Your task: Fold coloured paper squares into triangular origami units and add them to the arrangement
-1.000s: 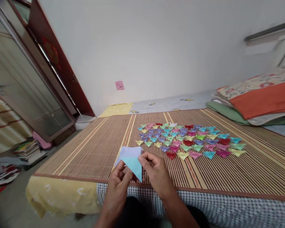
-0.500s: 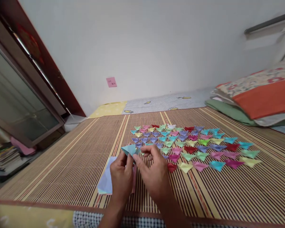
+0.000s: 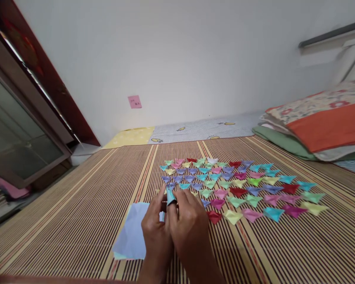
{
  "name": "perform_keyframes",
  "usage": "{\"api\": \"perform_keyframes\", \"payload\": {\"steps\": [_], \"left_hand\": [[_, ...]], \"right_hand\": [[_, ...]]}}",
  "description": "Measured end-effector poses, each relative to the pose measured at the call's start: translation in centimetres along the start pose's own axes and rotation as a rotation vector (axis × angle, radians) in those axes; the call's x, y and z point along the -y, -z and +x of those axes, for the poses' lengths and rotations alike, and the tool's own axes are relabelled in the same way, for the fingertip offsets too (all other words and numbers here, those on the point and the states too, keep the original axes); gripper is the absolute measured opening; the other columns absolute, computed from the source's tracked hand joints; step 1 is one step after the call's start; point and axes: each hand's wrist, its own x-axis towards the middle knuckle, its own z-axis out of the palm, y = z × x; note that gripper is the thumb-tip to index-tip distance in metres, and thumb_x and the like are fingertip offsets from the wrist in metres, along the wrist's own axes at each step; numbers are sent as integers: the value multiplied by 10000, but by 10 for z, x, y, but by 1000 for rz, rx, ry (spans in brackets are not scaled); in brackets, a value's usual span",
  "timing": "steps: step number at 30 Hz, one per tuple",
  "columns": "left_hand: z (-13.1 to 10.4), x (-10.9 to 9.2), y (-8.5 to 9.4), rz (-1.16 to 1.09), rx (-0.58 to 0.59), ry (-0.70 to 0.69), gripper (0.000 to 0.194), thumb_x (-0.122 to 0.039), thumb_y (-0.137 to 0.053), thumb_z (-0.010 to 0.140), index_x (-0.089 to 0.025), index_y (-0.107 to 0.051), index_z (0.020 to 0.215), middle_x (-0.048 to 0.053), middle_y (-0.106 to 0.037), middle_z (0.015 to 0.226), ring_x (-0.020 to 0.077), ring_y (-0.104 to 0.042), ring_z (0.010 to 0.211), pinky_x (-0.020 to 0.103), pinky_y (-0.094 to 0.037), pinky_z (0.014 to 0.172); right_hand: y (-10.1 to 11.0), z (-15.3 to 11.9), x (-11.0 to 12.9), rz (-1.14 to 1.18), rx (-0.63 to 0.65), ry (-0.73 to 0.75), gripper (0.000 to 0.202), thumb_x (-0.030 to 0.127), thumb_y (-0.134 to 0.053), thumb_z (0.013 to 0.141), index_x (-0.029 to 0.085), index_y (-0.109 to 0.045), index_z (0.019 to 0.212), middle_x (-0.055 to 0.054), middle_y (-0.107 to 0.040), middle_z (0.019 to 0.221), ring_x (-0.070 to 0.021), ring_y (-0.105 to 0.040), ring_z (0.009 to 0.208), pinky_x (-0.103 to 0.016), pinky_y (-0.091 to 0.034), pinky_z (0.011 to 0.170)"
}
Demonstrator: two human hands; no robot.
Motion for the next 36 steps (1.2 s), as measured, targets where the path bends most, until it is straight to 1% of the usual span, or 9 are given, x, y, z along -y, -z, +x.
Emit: {"api": "perform_keyframes", "payload": {"steps": [3, 7, 12, 16, 20, 25, 29, 32, 36], "left_hand": [[2, 0, -1, 20, -4, -30, 624, -44, -586, 918, -267, -534, 1498, 115, -750, 1218, 243, -739, 1058, 369, -624, 896], [2, -3, -4, 46, -26, -113, 555, -31, -538, 949, -251, -583, 1456, 120, -760, 1165, 223, -738, 1048, 331, -613, 890], [0, -7, -6, 43, -3, -121, 588, -11, -545, 928, -237, -564, 1471, 118, -761, 1190, 212, -736, 1072, 313, -599, 921], [3, -9, -3, 60, 34, -67, 585, -4, -534, 911, -207, -580, 1457, 123, -744, 1291, 215, -721, 1165, 295, -595, 956], [7, -15, 3, 25, 70, -4, 515, -25, -498, 921, -194, -657, 1381, 112, -762, 1273, 223, -740, 1144, 305, -610, 945], [14, -28, 12, -134, 84, 202, 504, -53, -464, 917, -227, -709, 1322, 76, -786, 1226, 227, -763, 1093, 307, -633, 890], [17, -35, 17, -255, 53, 351, 431, -123, -519, 919, -266, -756, 1250, 56, -797, 1202, 240, -777, 1049, 323, -643, 867], [18, -35, 18, -278, -1, 374, 326, -183, -586, 916, -260, -795, 1154, 60, -818, 1130, 242, -786, 1003, 320, -644, 838], [14, -35, 15, -323, -51, 338, 205, -159, -648, 868, -227, -780, 1010, 42, -818, 955, 209, -786, 870, 276, -635, 752]], "right_hand": [[1, 4, -2, 27, 9, -21, 160, 131, -493, 880, 199, -624, 818, -32, -636, 748, -219, -612, 709, -323, -438, 678], [1, 10, -4, 100, -13, -102, 124, 150, -528, 850, 200, -640, 866, -14, -640, 754, -191, -614, 684, -288, -449, 652], [3, 11, -7, 179, 35, -107, 234, 117, -447, 876, 189, -669, 900, -41, -668, 814, -204, -644, 766, -297, -480, 696], [6, 8, -8, 189, 69, -74, 253, 115, -461, 890, 186, -691, 965, -47, -685, 853, -215, -658, 809, -310, -491, 729], [7, 7, -8, 201, 50, -51, 226, 98, -490, 887, 187, -688, 951, -31, -695, 835, -201, -666, 779, -293, -499, 701], [5, 6, -7, 205, -51, 38, 243, 68, -519, 905, 178, -694, 1031, -40, -721, 893, -201, -697, 861, -296, -526, 771], [4, 7, -3, 206, -113, 100, 300, 22, -498, 893, 183, -698, 1048, -42, -691, 881, -196, -681, 857, -294, -539, 776], [6, 8, 1, 242, -136, 93, 317, 11, -491, 883, 194, -691, 1047, -48, -681, 919, -191, -682, 900, -285, -554, 800], [6, 9, 7, 262, -158, -6, 263, 63, -556, 858, 219, -667, 1038, -34, -701, 938, -191, -692, 881, -284, -575, 777]]}}
